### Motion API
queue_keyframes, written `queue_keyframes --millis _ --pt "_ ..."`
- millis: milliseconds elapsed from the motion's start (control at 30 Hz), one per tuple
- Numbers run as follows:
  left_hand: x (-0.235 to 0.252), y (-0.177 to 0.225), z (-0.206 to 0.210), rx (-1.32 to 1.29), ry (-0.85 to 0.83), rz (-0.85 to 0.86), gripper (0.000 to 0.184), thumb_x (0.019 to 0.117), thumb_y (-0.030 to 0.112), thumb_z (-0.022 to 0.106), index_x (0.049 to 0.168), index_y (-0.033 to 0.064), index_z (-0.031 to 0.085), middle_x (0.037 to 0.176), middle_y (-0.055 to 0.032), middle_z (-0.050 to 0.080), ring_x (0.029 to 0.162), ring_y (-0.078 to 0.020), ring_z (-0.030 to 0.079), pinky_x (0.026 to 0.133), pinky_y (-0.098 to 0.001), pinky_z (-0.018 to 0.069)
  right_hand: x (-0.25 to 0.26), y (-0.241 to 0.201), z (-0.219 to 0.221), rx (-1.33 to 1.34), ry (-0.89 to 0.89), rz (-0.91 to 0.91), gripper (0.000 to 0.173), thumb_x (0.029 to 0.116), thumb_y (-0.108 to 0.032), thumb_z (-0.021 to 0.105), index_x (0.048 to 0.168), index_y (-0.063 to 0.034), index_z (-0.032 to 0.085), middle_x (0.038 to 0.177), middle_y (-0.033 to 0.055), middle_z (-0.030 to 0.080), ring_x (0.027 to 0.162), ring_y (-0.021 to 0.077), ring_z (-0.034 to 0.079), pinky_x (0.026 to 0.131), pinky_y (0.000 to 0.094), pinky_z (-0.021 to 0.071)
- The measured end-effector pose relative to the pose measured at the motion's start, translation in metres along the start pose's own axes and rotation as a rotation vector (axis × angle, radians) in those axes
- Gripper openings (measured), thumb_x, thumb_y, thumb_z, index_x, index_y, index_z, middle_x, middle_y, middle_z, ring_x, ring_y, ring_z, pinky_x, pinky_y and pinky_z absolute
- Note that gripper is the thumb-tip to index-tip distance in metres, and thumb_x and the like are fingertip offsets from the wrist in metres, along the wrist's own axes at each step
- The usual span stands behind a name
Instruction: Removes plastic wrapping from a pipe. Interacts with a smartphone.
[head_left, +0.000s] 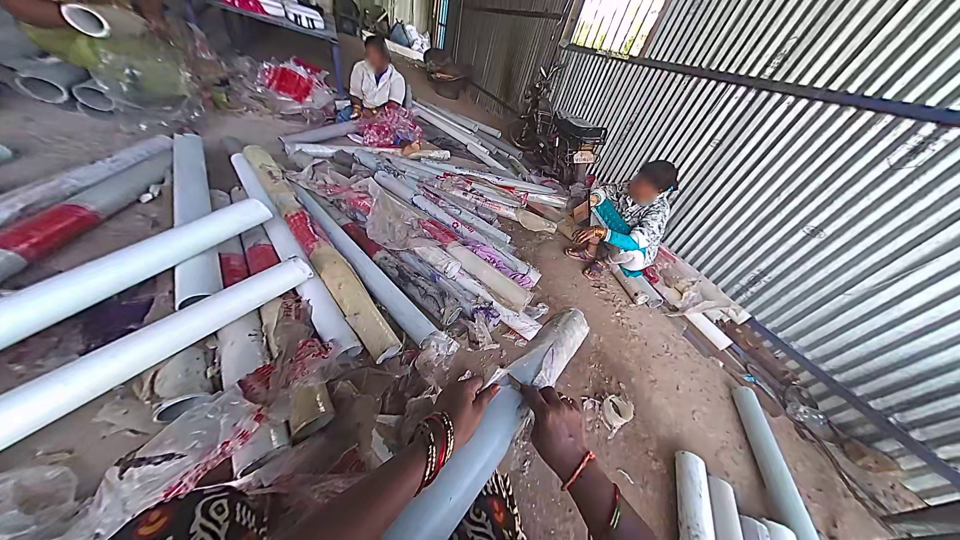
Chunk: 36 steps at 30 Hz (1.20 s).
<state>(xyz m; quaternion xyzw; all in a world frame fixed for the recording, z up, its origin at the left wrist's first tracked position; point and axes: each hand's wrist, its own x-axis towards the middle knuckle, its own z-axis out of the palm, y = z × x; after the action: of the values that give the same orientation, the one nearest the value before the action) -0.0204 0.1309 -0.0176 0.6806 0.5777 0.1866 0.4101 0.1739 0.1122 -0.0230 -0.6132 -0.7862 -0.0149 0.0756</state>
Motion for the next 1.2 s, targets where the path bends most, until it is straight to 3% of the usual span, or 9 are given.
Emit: queue_keyframes --millis 200,267,333,433,533,600,700,967,1200 --pt "-0.001 -0.002 -0.005 -0.007 0.013 -0.032 0.050 0.1118 0.035 0.043 0.108 -0.0111 0.062 0.100 -0.0286 0.065 0.100 -0.0405 0.064 0.093 -0.0544 0.0470 0.025 -0.003 -0.029 -0.024 -0.274 0.000 0.047 0.0968 -0.003 0.051 0.138 -0.0208 0.067 0.122 0.0206 0.069 0.111 0.0405 0.067 0.094 0.0594 0.0490" --pt "-0.002 -0.003 -0.006 -0.023 0.021 -0.027 0.051 0.1119 0.035 0.043 0.109 -0.0116 0.062 0.100 -0.0293 0.065 0.100 -0.0413 0.064 0.094 -0.0548 0.0471 0.035 0.010 -0.034 0.139 -0.307 -0.030 0.040 0.1012 -0.005 0.048 0.135 -0.0135 0.068 0.124 0.0209 0.069 0.114 0.0392 0.067 0.098 0.0586 0.0488" --pt "-0.004 -0.003 -0.003 -0.027 0.016 -0.008 0.051 0.1119 0.036 0.043 0.108 -0.0114 0.061 0.098 -0.0290 0.064 0.099 -0.0410 0.064 0.092 -0.0550 0.0473 0.045 0.037 -0.033 0.457 -0.326 -0.038 0.032 0.1044 -0.005 0.048 0.127 0.0008 0.069 0.114 0.0202 0.072 0.101 0.0289 0.069 0.093 0.0467 0.0525" --pt "-0.008 0.000 -0.002 -0.024 0.006 0.018 0.051 0.1117 0.036 0.043 0.107 -0.0115 0.062 0.098 -0.0285 0.064 0.099 -0.0405 0.064 0.092 -0.0543 0.0474 0.041 0.055 -0.028 0.746 -0.317 0.041 0.028 0.1047 -0.003 0.046 0.122 0.0068 0.067 0.103 0.0140 0.069 0.083 0.0125 0.062 0.079 0.0300 0.0525" --pt "-0.007 0.000 0.000 -0.049 0.001 0.006 0.051 0.1117 0.036 0.043 0.107 -0.0116 0.062 0.098 -0.0287 0.065 0.099 -0.0404 0.064 0.092 -0.0543 0.0472 0.011 0.043 -0.018 0.686 -0.148 0.059 0.031 0.1030 -0.003 0.047 0.124 0.0053 0.068 0.103 0.0184 0.072 0.085 0.0210 0.068 0.083 0.0377 0.0551" --pt "-0.004 0.000 0.000 -0.069 0.004 -0.001 0.051 0.1117 0.036 0.043 0.106 -0.0116 0.062 0.096 -0.0280 0.063 0.096 -0.0395 0.063 0.091 -0.0536 0.0471 -0.008 0.029 -0.012 0.577 -0.008 0.070 0.032 0.1028 -0.004 0.049 0.126 0.0035 0.069 0.106 0.0227 0.073 0.091 0.0335 0.071 0.087 0.0501 0.0554" --pt "-0.001 -0.003 0.004 -0.090 0.022 0.017 0.050 0.1114 0.035 0.045 0.101 -0.0111 0.060 0.090 -0.0254 0.061 0.089 -0.0374 0.061 0.086 -0.0528 0.0468 -0.026 0.015 -0.004 0.429 0.089 0.095 0.032 0.1011 -0.004 0.052 0.127 -0.0024 0.072 0.111 0.0240 0.072 0.096 0.0433 0.072 0.083 0.0615 0.0548" --pt "-0.004 0.005 0.007 -0.026 0.013 0.040 0.050 0.1111 0.035 0.046 0.102 -0.0118 0.061 0.090 -0.0259 0.062 0.090 -0.0377 0.062 0.087 -0.0521 0.0476 -0.030 0.022 0.026 0.166 0.409 -0.049 0.038 0.0824 0.006 0.060 0.113 -0.0074 0.079 0.094 0.0196 0.075 0.073 0.0402 0.074 0.058 0.0578 0.0561" --pt "0.000 0.000 0.004 -0.003 0.005 0.033 0.052 0.1112 0.036 0.045 0.103 -0.0122 0.061 0.095 -0.0278 0.063 0.095 -0.0391 0.064 0.090 -0.0533 0.0474 -0.016 0.017 0.018 0.105 0.281 -0.014 0.040 0.0839 0.005 0.062 0.117 -0.0104 0.079 0.097 0.0207 0.075 0.082 0.0425 0.073 0.067 0.0605 0.0559"
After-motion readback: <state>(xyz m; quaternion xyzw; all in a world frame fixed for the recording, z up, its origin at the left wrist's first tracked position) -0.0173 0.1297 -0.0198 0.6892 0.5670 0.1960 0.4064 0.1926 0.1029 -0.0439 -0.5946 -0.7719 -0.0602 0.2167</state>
